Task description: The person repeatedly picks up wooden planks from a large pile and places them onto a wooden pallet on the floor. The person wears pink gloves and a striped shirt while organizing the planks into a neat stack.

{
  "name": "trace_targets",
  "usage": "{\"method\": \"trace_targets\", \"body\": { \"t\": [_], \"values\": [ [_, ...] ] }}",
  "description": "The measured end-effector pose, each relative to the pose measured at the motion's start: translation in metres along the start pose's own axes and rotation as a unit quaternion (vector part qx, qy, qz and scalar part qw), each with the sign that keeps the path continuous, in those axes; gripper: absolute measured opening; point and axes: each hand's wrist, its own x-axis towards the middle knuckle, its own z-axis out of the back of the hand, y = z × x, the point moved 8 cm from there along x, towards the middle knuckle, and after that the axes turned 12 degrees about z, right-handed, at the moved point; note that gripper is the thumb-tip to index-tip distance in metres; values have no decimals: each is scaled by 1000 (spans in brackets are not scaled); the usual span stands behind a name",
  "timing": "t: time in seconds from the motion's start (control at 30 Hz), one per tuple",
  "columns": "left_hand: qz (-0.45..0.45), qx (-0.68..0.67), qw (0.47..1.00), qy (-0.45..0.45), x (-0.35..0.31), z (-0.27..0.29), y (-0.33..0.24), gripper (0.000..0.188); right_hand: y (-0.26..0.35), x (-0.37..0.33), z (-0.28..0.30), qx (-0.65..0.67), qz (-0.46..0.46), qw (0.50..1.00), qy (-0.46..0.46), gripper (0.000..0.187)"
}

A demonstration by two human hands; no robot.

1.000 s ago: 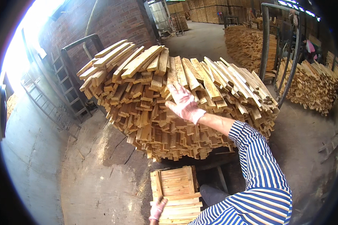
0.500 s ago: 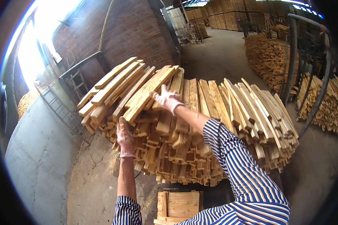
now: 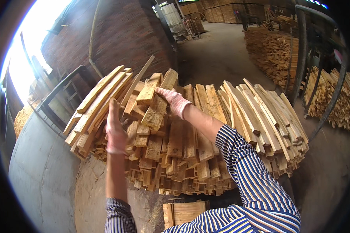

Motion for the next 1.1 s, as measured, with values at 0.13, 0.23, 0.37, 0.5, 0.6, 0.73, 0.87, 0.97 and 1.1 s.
{"method": "trace_targets", "body": {
  "t": [0.13, 0.23, 0.37, 0.5, 0.6, 0.73, 0.87, 0.97, 1.1],
  "values": [
    [316, -75, 932, 159, 56, -69, 16, 93, 17, 32, 55, -215, 59, 974, 34, 54],
    [326, 114, 928, 137, 44, -39, 2, 76, 9, -3, -4, -224, 47, 964, 132, 65],
    [348, -8, 921, 174, 26, -55, 29, 62, 33, -25, 13, -395, 130, 887, 199, 64],
    [281, 113, 933, 195, -10, -7, 41, 73, -4, -68, 2, -93, -16, 995, 30, 49],
    [185, 330, 919, 108, 1, 31, 36, 54, -32, -53, 11, -29, 31, 996, 79, 61],
    [118, 476, 871, -14, -13, 80, 100, 46, -31, -75, -3, -210, 68, 969, 113, 54],
    [449, 348, 822, 32, -44, 54, 139, 88, -18, -69, 19, -556, 401, 696, 216, 51],
    [268, 457, 846, 62, -50, 68, 102, 79, 0, -89, 9, -583, 457, 635, 220, 56],
    [220, 218, 939, 147, -22, 87, 41, 61, -14, -78, 0, -363, 195, 880, 237, 43]
  ]
}}
